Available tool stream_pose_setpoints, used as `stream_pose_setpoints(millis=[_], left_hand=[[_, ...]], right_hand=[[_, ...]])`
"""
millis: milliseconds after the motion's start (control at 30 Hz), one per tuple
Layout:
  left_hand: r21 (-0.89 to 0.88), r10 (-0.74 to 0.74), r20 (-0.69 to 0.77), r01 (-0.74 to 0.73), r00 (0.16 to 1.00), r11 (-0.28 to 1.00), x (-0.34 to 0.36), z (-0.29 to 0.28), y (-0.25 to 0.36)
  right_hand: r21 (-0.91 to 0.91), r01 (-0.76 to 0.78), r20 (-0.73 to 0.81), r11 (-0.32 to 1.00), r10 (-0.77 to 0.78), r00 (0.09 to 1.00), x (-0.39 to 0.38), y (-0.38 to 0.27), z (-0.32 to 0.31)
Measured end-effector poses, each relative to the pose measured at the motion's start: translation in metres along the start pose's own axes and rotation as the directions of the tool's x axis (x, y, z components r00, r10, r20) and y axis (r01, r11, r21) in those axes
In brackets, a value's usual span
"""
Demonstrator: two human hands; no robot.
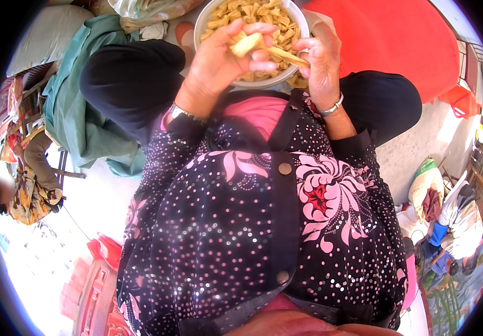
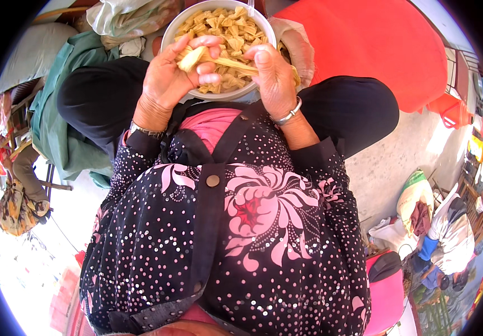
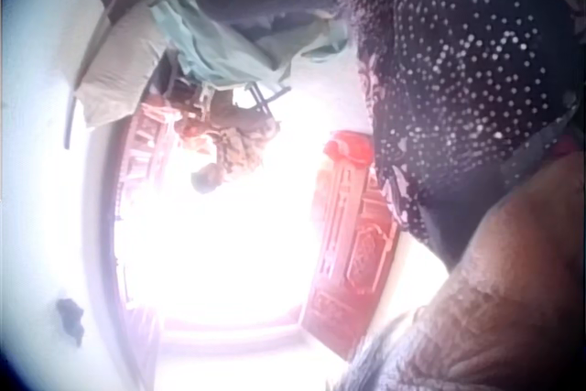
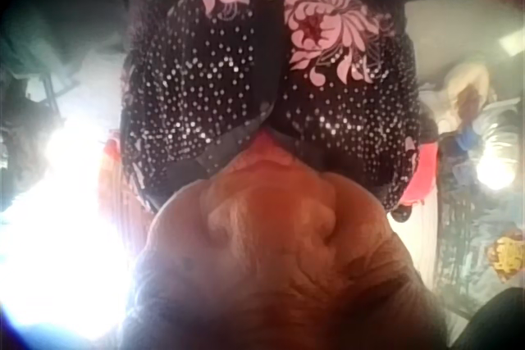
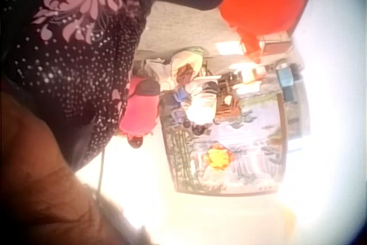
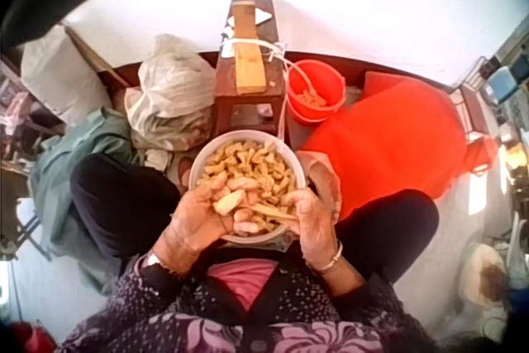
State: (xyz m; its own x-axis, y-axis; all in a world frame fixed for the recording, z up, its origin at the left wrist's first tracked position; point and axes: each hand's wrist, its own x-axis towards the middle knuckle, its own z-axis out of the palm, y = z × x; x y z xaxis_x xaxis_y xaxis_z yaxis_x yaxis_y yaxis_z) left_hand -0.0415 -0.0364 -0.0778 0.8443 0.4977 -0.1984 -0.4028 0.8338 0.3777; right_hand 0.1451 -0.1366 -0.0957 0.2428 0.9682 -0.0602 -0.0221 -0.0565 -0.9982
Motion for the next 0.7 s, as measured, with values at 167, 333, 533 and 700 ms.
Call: stream_pose_setpoints(millis=[167, 333, 533, 700], left_hand=[[-0.06, 0.051, -0.013, -0.052, 0.999, 0.997, -0.009, -0.004, 0.015], [0.043, 0.054, -0.014, -0.053, 0.998, 0.998, -0.005, -0.003, 0.016], [0.51, 0.235, -0.309, -0.048, 0.922, 0.859, 0.001, 0.017, 0.0], [0.564, 0.143, -0.365, 0.096, 0.92, 0.82, -0.001, 0.014, -0.001]], right_hand=[[-0.043, 0.013, -0.032, 0.999, -0.014, 0.999, -0.011, -0.006, -0.015], [-0.2, 0.068, 0.134, 0.977, -0.041, 0.99, -0.004, 0.003, -0.024], [-0.134, -0.197, 0.151, 0.971, 0.216, 0.965, -0.004, -0.012, -0.013], [-0.297, -0.116, 0.166, 0.948, 0.171, 0.971, -0.004, 0.004, -0.012]])
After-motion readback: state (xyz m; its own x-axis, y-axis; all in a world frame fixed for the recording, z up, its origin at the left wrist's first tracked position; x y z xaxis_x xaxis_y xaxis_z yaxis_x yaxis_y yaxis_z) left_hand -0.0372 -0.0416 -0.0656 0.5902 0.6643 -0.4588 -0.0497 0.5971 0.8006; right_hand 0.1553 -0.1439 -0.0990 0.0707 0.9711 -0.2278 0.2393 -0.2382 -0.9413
